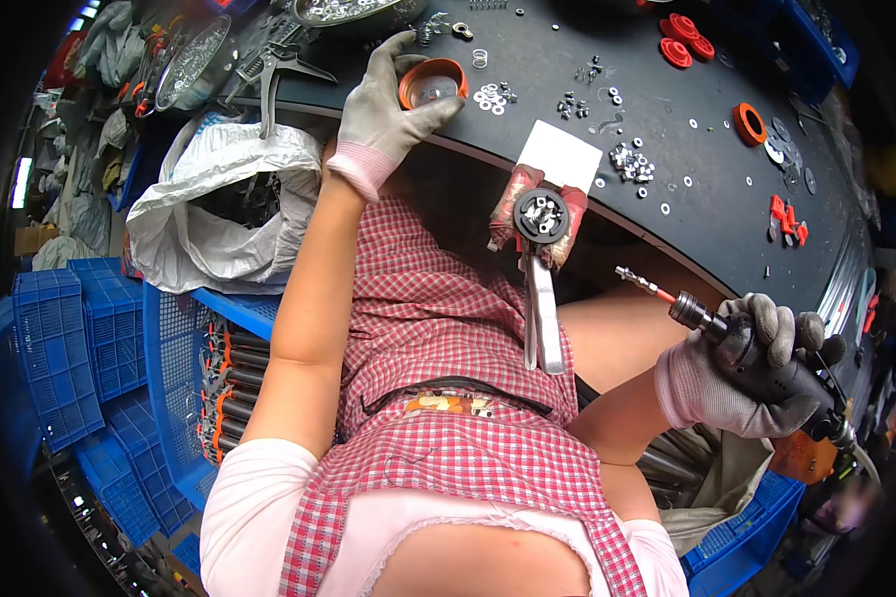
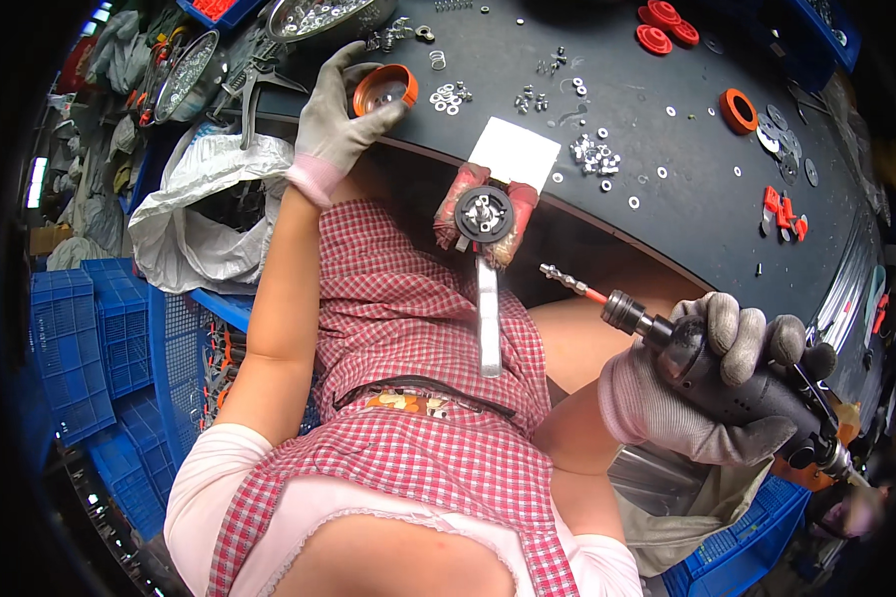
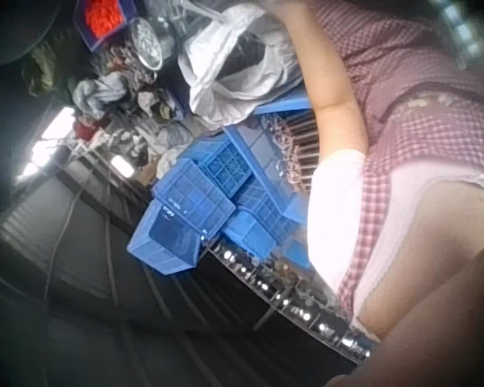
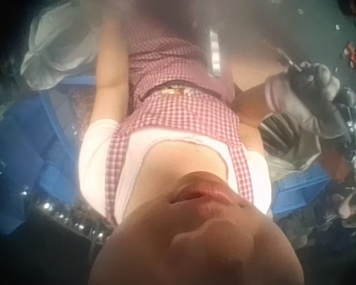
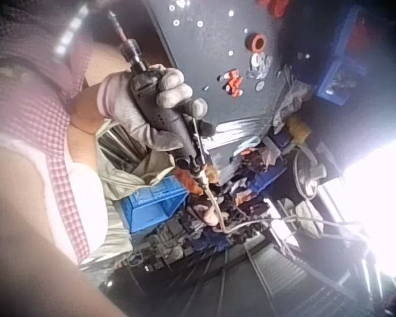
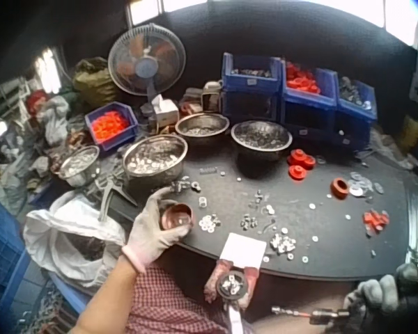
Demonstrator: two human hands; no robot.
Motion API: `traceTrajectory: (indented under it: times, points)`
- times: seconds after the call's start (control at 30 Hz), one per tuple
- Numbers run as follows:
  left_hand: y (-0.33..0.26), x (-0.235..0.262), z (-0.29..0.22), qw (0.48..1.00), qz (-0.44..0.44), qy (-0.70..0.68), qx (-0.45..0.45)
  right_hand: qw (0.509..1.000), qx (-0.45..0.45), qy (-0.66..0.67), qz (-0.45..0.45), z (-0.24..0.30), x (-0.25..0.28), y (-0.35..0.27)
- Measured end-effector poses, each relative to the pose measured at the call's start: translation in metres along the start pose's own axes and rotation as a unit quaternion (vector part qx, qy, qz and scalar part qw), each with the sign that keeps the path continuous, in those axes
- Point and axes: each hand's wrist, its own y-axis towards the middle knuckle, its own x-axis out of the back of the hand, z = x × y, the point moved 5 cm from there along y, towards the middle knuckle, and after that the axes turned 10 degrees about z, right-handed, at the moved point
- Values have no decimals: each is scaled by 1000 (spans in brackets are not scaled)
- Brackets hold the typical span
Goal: The person assembles a grease gun by fitting a spring, washers, and a handle mechanism into a metal cylinder, then securing the assembly with a plastic cap. The handle mechanism is attached using a pneumatic screwdriver.
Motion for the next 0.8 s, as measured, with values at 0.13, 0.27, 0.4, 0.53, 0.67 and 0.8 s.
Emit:
traceTrajectory:
  times: [0.13, 0.27, 0.4, 0.53, 0.67, 0.8]
  points:
    - [-21, -18, -76, 984, 101, -97, -110, 997, 0, -8, -83, -6, 4, 1]
    - [-44, -42, -105, 955, 240, -125, -125, 999, -23, 12, -46, -4, 18, 4]
    - [-47, -53, -98, 952, 261, -84, -135, 996, -81, 37, -12, -11, 17, 5]
    - [-47, -58, -90, 947, 284, -17, -151, 994, -59, 63, -60, -15, 16, 9]
    - [-55, -57, -90, 948, 242, 43, -204, 997, -50, 18, -59, -19, 16, 16]
    - [-84, -35, -107, 950, 150, 149, -231, 993, -80, 28, -76, -25, 20, 15]
